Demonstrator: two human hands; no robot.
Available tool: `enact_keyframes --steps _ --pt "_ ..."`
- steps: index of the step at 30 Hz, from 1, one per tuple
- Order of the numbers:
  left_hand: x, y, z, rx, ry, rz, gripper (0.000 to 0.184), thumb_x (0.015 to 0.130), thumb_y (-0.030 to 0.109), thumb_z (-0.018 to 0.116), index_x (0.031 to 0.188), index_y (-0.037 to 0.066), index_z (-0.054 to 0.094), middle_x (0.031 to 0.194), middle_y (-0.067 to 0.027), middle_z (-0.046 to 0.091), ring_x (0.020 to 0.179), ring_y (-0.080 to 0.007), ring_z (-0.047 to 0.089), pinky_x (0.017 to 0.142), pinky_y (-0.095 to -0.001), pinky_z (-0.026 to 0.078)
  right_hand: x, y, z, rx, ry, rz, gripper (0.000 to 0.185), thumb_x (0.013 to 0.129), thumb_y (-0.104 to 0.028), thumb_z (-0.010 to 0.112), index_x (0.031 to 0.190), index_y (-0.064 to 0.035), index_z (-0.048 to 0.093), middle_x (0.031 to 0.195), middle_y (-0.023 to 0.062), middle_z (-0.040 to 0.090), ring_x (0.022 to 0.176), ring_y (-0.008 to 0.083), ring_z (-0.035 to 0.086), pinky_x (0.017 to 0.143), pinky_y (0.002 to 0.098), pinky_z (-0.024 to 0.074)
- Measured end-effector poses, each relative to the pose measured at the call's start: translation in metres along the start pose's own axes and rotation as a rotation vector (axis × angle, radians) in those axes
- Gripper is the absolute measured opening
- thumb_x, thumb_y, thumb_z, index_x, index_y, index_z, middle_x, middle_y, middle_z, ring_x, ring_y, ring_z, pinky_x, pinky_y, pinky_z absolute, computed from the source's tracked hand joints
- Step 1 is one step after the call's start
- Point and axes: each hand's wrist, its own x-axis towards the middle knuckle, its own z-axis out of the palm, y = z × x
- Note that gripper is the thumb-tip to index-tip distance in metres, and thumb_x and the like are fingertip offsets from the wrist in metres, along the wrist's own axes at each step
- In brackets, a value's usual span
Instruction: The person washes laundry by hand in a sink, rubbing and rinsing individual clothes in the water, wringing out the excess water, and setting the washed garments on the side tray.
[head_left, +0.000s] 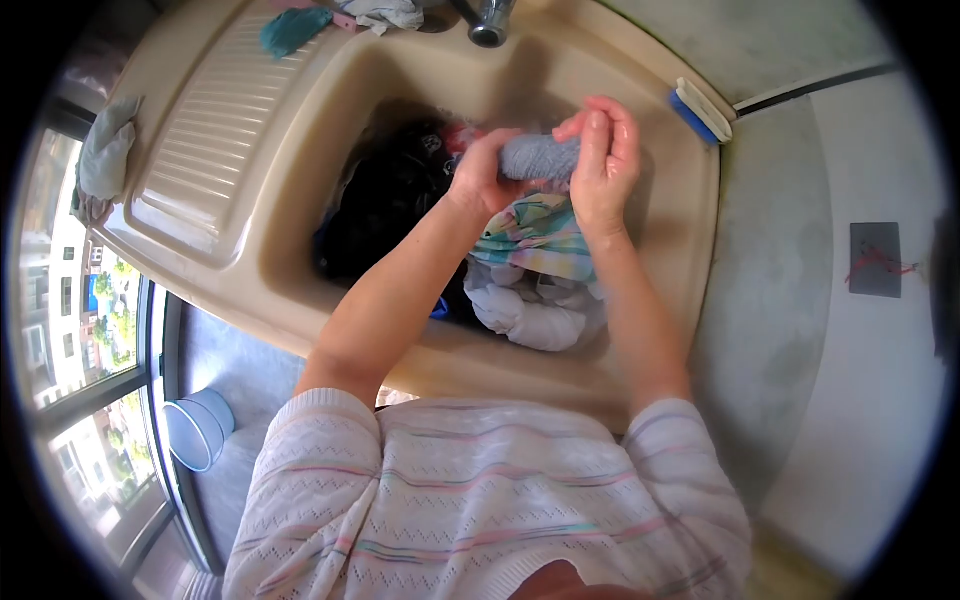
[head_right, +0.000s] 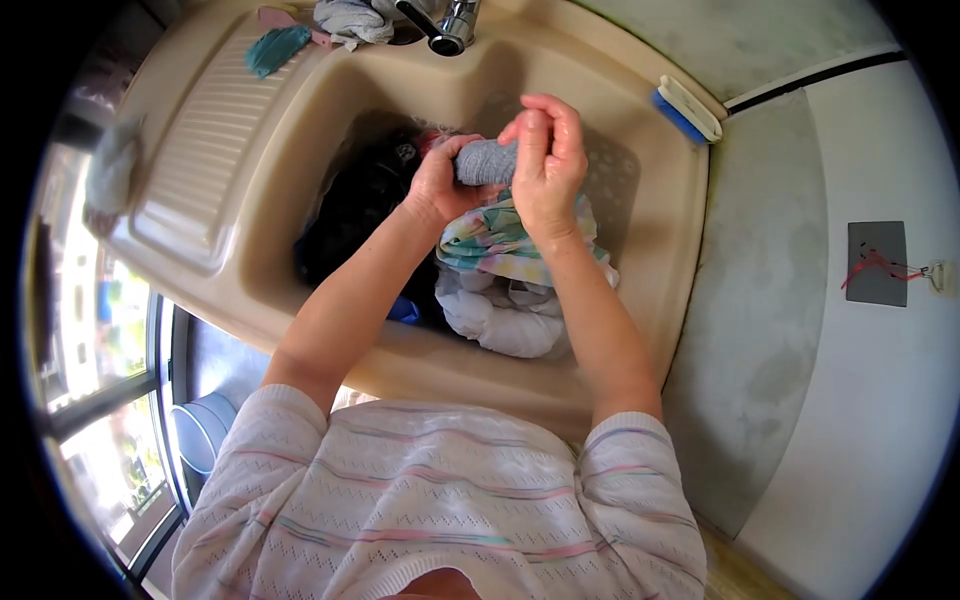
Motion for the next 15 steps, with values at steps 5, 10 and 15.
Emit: enact_keyframes --steps 5,10,15 --pt "-0.024 0.016 0.033 0.457 0.041 0.594 0.016 0.066 -0.008 0.049 0.079 -0.001 0.056 0.075 -0.0132 0.059 0.062 -0.0220 0.058 0.064 -0.0301 0.048 -0.032 0.046 -0.020 0.465 0.318 0.601 0.015 0.090 -0.012 0.044 0.100 -0.0026 0.050 0.075 0.0055 0.053 0.069 0.0155 0.053 0.065 0.0329 0.0480" --pt "-0.063 -0.014 0.061 1.366 -0.066 1.301 0.012 0.060 -0.001 0.056 0.067 0.007 0.061 0.069 -0.0071 0.057 0.062 -0.0217 0.058 0.057 -0.0299 0.047 -0.039 0.045 -0.029 0.678 -0.126 0.843 0.023 0.087 -0.011 0.047 0.108 -0.0022 0.051 0.102 0.0082 0.055 0.086 0.0150 0.054 0.077 0.0266 0.0464" --pt "-0.084 -0.053 0.069 1.632 -0.217 1.613 0.011 0.050 0.015 0.059 0.057 0.010 0.052 0.065 -0.0050 0.047 0.061 -0.0243 0.051 0.053 -0.0333 0.042 -0.026 0.033 -0.038 0.495 -0.478 1.110 0.018 0.085 -0.013 0.050 0.099 -0.0029 0.051 0.082 0.0027 0.052 0.072 0.0108 0.051 0.064 0.0256 0.0443"
